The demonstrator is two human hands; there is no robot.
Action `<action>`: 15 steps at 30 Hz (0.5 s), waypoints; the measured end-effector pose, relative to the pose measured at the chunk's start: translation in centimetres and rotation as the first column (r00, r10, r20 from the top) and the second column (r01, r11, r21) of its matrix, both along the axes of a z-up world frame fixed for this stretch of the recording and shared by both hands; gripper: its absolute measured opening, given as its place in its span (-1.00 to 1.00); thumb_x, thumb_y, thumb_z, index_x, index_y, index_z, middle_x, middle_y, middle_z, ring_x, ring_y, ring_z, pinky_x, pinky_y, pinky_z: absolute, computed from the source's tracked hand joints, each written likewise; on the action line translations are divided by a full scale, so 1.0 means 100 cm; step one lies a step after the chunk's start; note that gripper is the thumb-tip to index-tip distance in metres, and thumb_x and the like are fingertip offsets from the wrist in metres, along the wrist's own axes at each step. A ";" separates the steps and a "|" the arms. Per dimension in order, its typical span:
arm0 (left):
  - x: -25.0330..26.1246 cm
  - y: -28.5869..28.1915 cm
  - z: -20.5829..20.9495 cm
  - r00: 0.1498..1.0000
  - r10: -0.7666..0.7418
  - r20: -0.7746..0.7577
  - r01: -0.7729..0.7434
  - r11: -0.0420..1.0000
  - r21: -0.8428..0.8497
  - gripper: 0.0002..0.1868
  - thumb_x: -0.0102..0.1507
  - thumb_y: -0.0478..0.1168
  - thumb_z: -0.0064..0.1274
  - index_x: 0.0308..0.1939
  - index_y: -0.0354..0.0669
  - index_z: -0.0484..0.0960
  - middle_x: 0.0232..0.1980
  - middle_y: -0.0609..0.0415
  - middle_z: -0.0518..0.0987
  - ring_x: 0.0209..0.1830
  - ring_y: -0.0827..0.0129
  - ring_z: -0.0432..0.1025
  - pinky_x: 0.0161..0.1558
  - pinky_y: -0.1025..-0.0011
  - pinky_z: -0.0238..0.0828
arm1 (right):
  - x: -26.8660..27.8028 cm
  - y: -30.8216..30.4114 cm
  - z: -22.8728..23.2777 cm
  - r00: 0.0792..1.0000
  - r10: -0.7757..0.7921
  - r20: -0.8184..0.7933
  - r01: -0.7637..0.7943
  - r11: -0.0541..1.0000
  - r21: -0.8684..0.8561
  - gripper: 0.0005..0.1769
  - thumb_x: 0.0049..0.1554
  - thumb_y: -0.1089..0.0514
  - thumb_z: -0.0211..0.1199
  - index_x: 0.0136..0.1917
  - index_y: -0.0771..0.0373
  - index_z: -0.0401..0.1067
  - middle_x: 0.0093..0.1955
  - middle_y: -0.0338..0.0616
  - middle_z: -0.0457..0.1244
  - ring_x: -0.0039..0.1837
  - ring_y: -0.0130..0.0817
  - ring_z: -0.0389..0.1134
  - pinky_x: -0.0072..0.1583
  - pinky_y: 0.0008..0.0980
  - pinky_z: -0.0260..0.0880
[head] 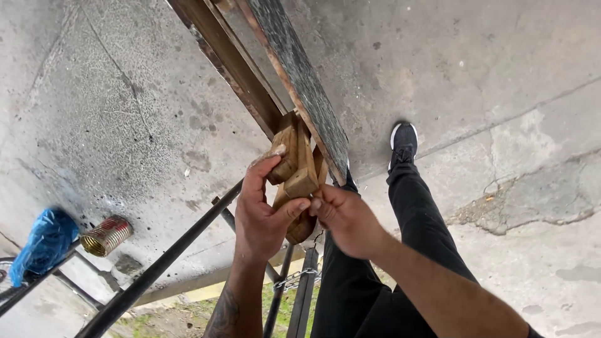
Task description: The person lifts a marble slab onto a wooden frame, positions a wooden block against the frame, and aligns a screw by hand. They then use a screwdriver to drive the screw, fastening the block to the frame, and press on the block to check it.
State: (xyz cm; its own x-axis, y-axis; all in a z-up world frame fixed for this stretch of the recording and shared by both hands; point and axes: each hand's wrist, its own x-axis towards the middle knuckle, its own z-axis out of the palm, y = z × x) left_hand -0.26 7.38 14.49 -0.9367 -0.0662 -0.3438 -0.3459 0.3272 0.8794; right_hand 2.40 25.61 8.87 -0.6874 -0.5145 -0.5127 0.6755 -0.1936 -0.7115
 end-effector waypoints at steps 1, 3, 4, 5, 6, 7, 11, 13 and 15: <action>-0.001 0.002 0.000 1.000 -0.010 -0.008 0.010 0.999 -0.035 -0.20 0.09 -0.24 0.44 0.34 -0.31 0.39 0.27 -0.05 0.49 0.29 0.27 0.43 0.35 0.35 0.36 | -0.008 -0.001 0.009 0.997 0.009 -0.071 -0.005 0.999 0.054 -0.63 0.44 -0.02 0.07 0.02 0.37 0.36 -0.17 -0.13 0.26 -0.15 -0.40 0.26 -0.10 -0.33 0.27; -0.004 0.002 0.001 1.000 0.001 0.010 -0.001 0.999 -0.045 -0.21 0.09 -0.23 0.44 0.33 -0.30 0.40 0.27 -0.05 0.50 0.28 0.27 0.44 0.34 0.35 0.38 | -0.021 -0.001 0.019 0.981 0.108 -0.162 -0.067 0.969 0.237 -0.64 0.39 -0.04 0.07 0.00 0.33 0.38 -0.20 -0.12 0.29 -0.16 -0.37 0.31 -0.11 -0.33 0.33; -0.003 0.003 0.003 0.999 -0.002 0.032 0.004 0.999 -0.050 -0.21 0.09 -0.21 0.44 0.33 -0.29 0.40 0.27 -0.06 0.51 0.28 0.26 0.45 0.33 0.35 0.39 | -0.024 -0.001 0.027 0.951 0.207 -0.228 -0.096 0.903 0.418 -0.64 0.35 -0.07 0.07 -0.01 0.28 0.39 -0.24 -0.11 0.33 -0.18 -0.35 0.36 -0.12 -0.33 0.39; 0.000 0.004 0.007 0.999 0.001 0.042 0.001 0.999 -0.045 -0.21 0.09 -0.21 0.44 0.33 -0.29 0.40 0.27 -0.06 0.51 0.28 0.26 0.45 0.33 0.35 0.39 | -0.023 0.001 0.031 0.953 0.211 -0.218 -0.103 0.901 0.422 -0.64 0.35 -0.07 0.07 -0.01 0.28 0.39 -0.24 -0.11 0.33 -0.18 -0.35 0.36 -0.12 -0.33 0.39; -0.002 0.005 0.007 0.998 0.002 0.057 0.000 0.999 -0.045 -0.20 0.07 -0.19 0.45 0.32 -0.28 0.41 0.26 -0.05 0.52 0.27 0.26 0.46 0.31 0.34 0.41 | -0.027 0.001 0.032 0.967 0.199 -0.157 -0.128 0.919 0.373 -0.66 0.33 -0.05 0.07 -0.01 0.27 0.40 -0.26 -0.12 0.34 -0.20 -0.34 0.37 -0.13 -0.33 0.41; -0.004 0.005 0.007 0.997 0.003 0.072 0.000 0.999 -0.045 -0.19 0.06 -0.16 0.46 0.32 -0.28 0.41 0.25 -0.05 0.53 0.26 0.25 0.47 0.30 0.34 0.42 | -0.031 0.001 0.033 0.977 0.188 -0.095 -0.149 0.935 0.321 -0.69 0.31 -0.04 0.08 -0.01 0.26 0.41 -0.27 -0.13 0.35 -0.22 -0.33 0.39 -0.14 -0.34 0.42; -0.007 0.004 0.005 1.000 0.014 0.025 -0.014 1.000 -0.020 -0.17 0.04 -0.15 0.47 0.31 -0.28 0.40 0.29 -0.09 0.51 0.31 0.18 0.45 0.32 0.29 0.40 | -0.037 0.003 0.033 0.957 0.226 -0.183 -0.151 0.924 0.351 -0.75 0.30 0.04 0.10 0.00 0.27 0.42 -0.21 -0.10 0.37 -0.17 -0.29 0.45 -0.11 -0.32 0.44; -0.009 0.004 0.011 0.998 -0.001 0.055 0.003 1.000 -0.028 -0.19 0.05 -0.18 0.45 0.30 -0.29 0.39 0.33 -0.13 0.47 0.33 0.11 0.44 0.33 0.24 0.39 | -0.043 0.003 0.042 0.948 0.269 -0.169 -0.179 0.892 0.416 -0.80 0.28 0.12 0.09 0.03 0.28 0.43 -0.20 -0.06 0.38 -0.17 -0.26 0.47 -0.09 -0.31 0.44; 0.007 0.004 0.015 0.998 -0.004 0.065 0.007 0.999 -0.048 -0.18 0.03 -0.18 0.45 0.29 -0.29 0.39 0.33 -0.15 0.47 0.32 0.08 0.43 0.32 0.22 0.39 | -0.026 0.004 0.045 0.941 0.268 -0.205 -0.155 0.883 0.442 -0.80 0.25 0.15 0.10 0.06 0.28 0.44 -0.17 -0.03 0.38 -0.13 -0.19 0.46 -0.06 -0.29 0.44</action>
State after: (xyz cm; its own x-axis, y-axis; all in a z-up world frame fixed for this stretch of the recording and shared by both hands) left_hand 0.40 7.78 15.95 -0.9130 -0.0790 -0.4002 -0.3995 0.3708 0.8384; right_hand -0.22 26.01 13.38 -0.7206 -0.4415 -0.5346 0.4531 0.2839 -0.8451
